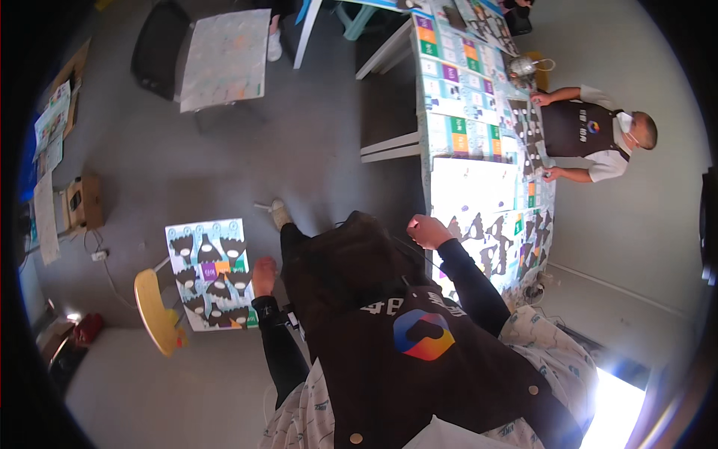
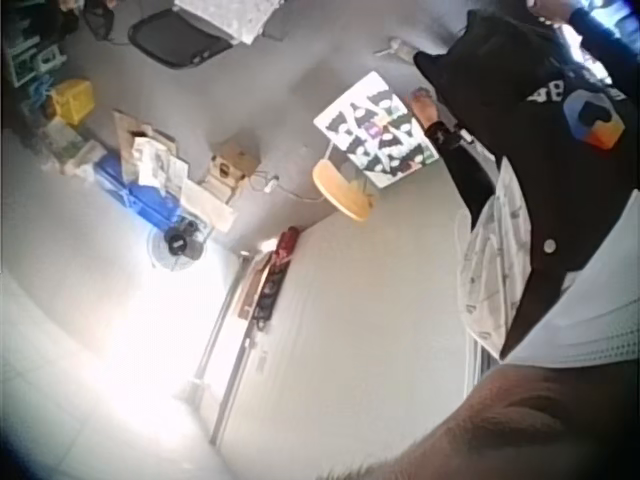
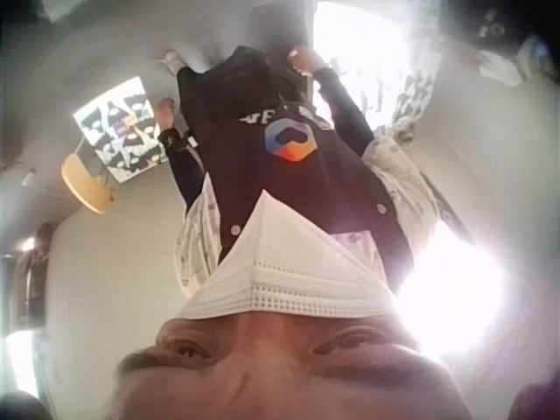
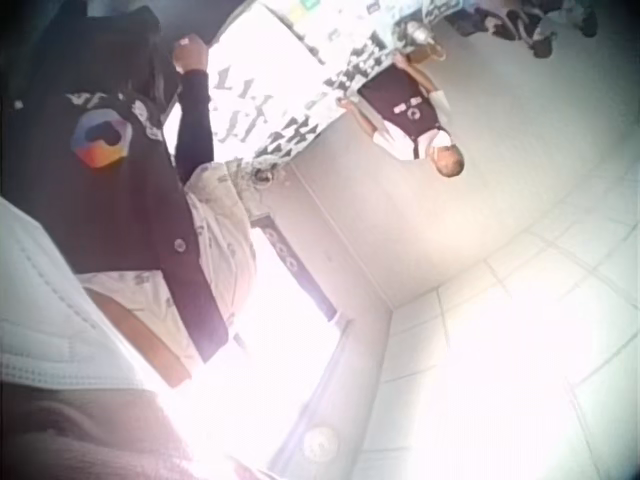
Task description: Using a hot glue gun to attach black mask-shaped cutouts onto printed paper sheets at a workshop table.
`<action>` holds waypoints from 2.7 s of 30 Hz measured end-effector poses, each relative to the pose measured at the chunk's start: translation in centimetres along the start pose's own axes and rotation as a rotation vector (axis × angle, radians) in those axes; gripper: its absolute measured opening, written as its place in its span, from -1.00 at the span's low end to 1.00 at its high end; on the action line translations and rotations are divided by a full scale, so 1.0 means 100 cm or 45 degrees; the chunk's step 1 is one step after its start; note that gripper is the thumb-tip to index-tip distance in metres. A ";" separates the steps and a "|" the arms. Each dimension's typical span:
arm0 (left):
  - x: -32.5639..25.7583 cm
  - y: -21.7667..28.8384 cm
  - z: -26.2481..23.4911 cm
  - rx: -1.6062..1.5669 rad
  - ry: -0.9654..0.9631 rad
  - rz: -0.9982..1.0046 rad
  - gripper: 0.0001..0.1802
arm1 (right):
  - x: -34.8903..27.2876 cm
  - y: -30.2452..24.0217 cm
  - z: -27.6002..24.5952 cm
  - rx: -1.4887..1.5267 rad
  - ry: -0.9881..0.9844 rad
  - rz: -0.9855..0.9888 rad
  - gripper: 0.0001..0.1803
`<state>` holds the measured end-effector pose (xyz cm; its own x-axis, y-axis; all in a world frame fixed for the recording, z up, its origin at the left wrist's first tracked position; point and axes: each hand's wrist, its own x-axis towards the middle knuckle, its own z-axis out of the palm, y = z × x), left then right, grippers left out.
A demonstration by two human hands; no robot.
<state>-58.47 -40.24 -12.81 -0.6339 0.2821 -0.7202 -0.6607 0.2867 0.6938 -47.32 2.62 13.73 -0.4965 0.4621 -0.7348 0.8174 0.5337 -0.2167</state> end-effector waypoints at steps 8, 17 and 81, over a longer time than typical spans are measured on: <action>-0.042 0.102 0.046 0.692 -0.346 0.053 -0.65 | 0.001 0.014 0.001 0.233 -0.069 -0.110 -0.77; -0.067 0.088 0.055 0.911 -0.344 0.523 -0.72 | 0.028 0.053 0.032 0.049 0.148 -0.523 -0.60; 0.041 0.298 0.020 0.928 -0.024 0.229 -0.66 | 0.158 0.010 -0.068 0.732 0.304 -0.353 -0.81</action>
<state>-79.92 -28.73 4.89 -0.6958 0.3955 -0.5995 -0.1098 0.7663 0.6330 -56.35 15.26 6.23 -0.7071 0.5414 -0.4549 0.6428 0.2241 -0.7325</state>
